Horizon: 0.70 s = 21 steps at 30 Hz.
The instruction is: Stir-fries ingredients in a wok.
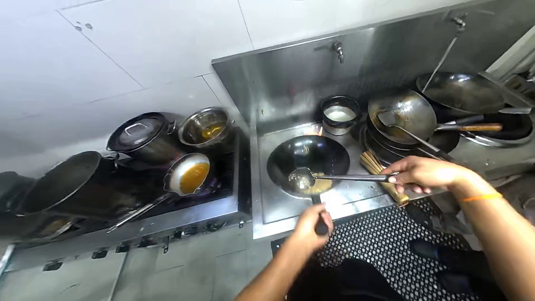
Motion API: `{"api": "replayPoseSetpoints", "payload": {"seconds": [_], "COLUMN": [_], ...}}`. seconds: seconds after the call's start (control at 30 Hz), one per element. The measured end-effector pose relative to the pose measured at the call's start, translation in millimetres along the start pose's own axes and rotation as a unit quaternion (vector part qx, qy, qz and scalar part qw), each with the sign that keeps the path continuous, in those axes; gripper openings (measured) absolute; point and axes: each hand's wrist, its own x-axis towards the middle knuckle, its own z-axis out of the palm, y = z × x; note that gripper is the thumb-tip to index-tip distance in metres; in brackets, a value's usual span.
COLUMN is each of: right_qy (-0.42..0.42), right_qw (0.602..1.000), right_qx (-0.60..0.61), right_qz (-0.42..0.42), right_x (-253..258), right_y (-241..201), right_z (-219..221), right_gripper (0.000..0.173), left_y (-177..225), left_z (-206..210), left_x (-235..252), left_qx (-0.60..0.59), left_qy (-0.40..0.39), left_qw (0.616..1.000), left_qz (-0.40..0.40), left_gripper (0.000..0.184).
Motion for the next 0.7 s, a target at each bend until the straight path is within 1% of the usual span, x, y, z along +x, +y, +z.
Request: {"api": "replayPoseSetpoints", "payload": {"seconds": [0.03, 0.07, 0.1, 0.13, 0.17, 0.2, 0.23, 0.27, 0.3, 0.33, 0.37, 0.4, 0.43, 0.47, 0.5, 0.53, 0.57, 0.6, 0.63, 0.67, 0.7], "right_qy": [0.038, 0.089, 0.143, 0.186, 0.203, 0.202, 0.185, 0.156, 0.117, 0.062, 0.007, -0.027, -0.036, -0.023, 0.008, 0.050, 0.093, 0.131, 0.157, 0.167, 0.153], "right_qw": [0.998, 0.989, 0.972, 0.954, 0.944, 0.942, 0.945, 0.949, 0.957, 0.970, 0.982, 0.988, 0.991, 0.991, 0.987, 0.976, 0.961, 0.949, 0.943, 0.944, 0.950], "right_qx": [-0.051, -0.120, -0.187, -0.234, -0.258, -0.265, -0.266, -0.271, -0.266, -0.234, -0.187, -0.146, -0.122, -0.125, -0.156, -0.209, -0.261, -0.286, -0.293, -0.283, -0.267], "right_qz": [0.003, 0.003, -0.006, -0.023, -0.035, -0.043, -0.045, -0.038, -0.026, -0.004, 0.015, 0.032, 0.041, 0.043, 0.041, 0.032, 0.021, 0.003, -0.021, -0.039, -0.045], "right_x": [17, 37, 59, 78, 86, 84, 75, 63, 49, 35, 26, 24, 27, 35, 49, 65, 82, 94, 100, 99, 90], "right_y": [11, 27, 47, 68, 81, 85, 82, 73, 60, 46, 35, 24, 16, 11, 13, 20, 32, 47, 62, 74, 79], "right_z": [14, 32, 52, 70, 81, 86, 81, 70, 56, 42, 28, 16, 8, 6, 12, 23, 39, 55, 69, 77, 76], "right_gripper": [0.026, 0.027, 0.031, 0.037, 0.043, 0.046, 0.046, 0.044, 0.039, 0.035, 0.033, 0.033, 0.034, 0.035, 0.035, 0.035, 0.037, 0.042, 0.047, 0.050, 0.051], "left_y": [10, 6, -11, -35, -62, -87, -105, -113, -110, -101, -84, -61, -35, -14, -2, -3, -18, -41, -68, -93, -112], "left_z": [-4, -12, -22, -30, -37, -43, -47, -47, -43, -34, -23, -11, -2, 0, -5, -16, -27, -34, -39, -44, -46], "left_x": [25, 40, 43, 33, 12, -14, -37, -55, -65, -68, -62, -46, -23, 4, 29, 47, 54, 48, 29, 5, -18], "left_qx": [-0.016, -0.021, -0.013, 0.003, 0.024, 0.051, 0.074, 0.091, 0.094, 0.090, 0.079, 0.059, 0.036, 0.010, -0.006, -0.013, -0.012, 0.001, 0.020, 0.047, 0.075], "left_qy": [-0.003, -0.007, -0.010, -0.007, 0.001, 0.010, 0.026, 0.043, 0.049, 0.045, 0.038, 0.025, 0.015, 0.006, -0.005, -0.017, -0.025, -0.026, -0.018, -0.006, 0.018], "left_qw": [1.000, 1.000, 0.999, 0.999, 0.999, 0.998, 0.997, 0.995, 0.994, 0.995, 0.996, 0.998, 0.999, 1.000, 1.000, 0.999, 0.999, 0.999, 0.999, 0.999, 0.997], "left_qz": [0.011, 0.022, 0.032, 0.036, 0.033, 0.028, 0.019, 0.006, -0.011, -0.024, -0.028, -0.021, -0.007, 0.006, 0.017, 0.029, 0.035, 0.038, 0.035, 0.026, 0.013], "left_gripper": [0.015, 0.013, 0.011, 0.011, 0.009, 0.006, 0.004, 0.005, 0.006, 0.008, 0.012, 0.014, 0.012, 0.011, 0.010, 0.009, 0.007, 0.005, 0.004, 0.002, 0.004]}}
